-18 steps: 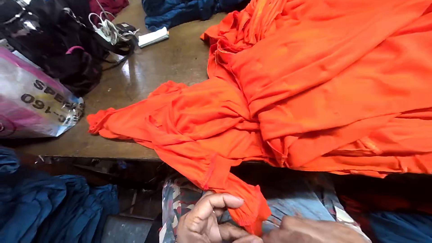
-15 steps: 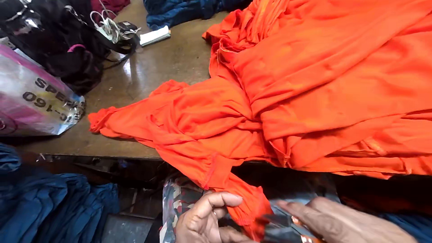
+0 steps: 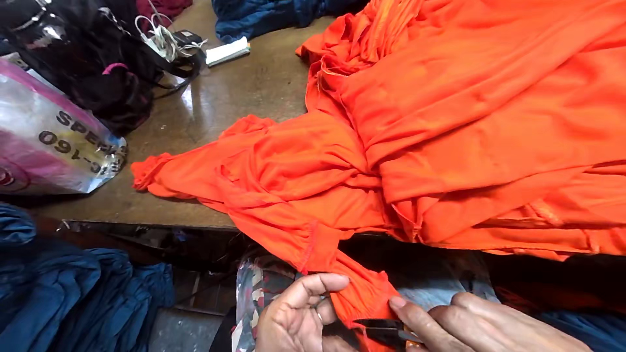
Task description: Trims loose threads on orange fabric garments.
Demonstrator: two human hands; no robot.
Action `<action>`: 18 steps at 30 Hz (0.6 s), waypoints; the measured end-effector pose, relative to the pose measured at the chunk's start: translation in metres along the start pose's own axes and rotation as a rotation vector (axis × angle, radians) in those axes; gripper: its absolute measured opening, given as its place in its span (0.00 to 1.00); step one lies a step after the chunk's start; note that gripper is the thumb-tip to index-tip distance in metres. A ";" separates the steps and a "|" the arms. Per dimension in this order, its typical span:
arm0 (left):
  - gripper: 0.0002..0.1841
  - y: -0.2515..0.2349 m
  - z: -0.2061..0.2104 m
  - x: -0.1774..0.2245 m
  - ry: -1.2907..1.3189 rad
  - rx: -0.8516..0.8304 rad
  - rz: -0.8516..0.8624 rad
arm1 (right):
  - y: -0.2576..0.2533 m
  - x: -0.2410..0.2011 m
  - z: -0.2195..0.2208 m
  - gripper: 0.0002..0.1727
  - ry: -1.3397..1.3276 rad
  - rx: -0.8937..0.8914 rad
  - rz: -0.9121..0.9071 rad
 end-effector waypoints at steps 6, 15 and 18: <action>0.36 0.000 0.001 0.000 0.008 -0.005 -0.012 | -0.002 0.001 0.004 0.15 0.044 0.011 -0.010; 0.41 0.001 0.003 0.002 -0.010 -0.033 -0.007 | 0.009 0.033 -0.004 0.26 -0.655 0.027 0.323; 0.44 0.000 0.004 0.002 -0.001 -0.060 0.012 | 0.006 0.025 0.000 0.21 -0.559 -0.023 0.221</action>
Point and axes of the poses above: each hand's wrist, its own y-axis away from the middle knuckle, its own z-axis out of the palm, x = y × z, the point moved 3 cm from there along -y, towards the middle knuckle, and after that the axes turned 1 degree about x, right-handed, at the moved point
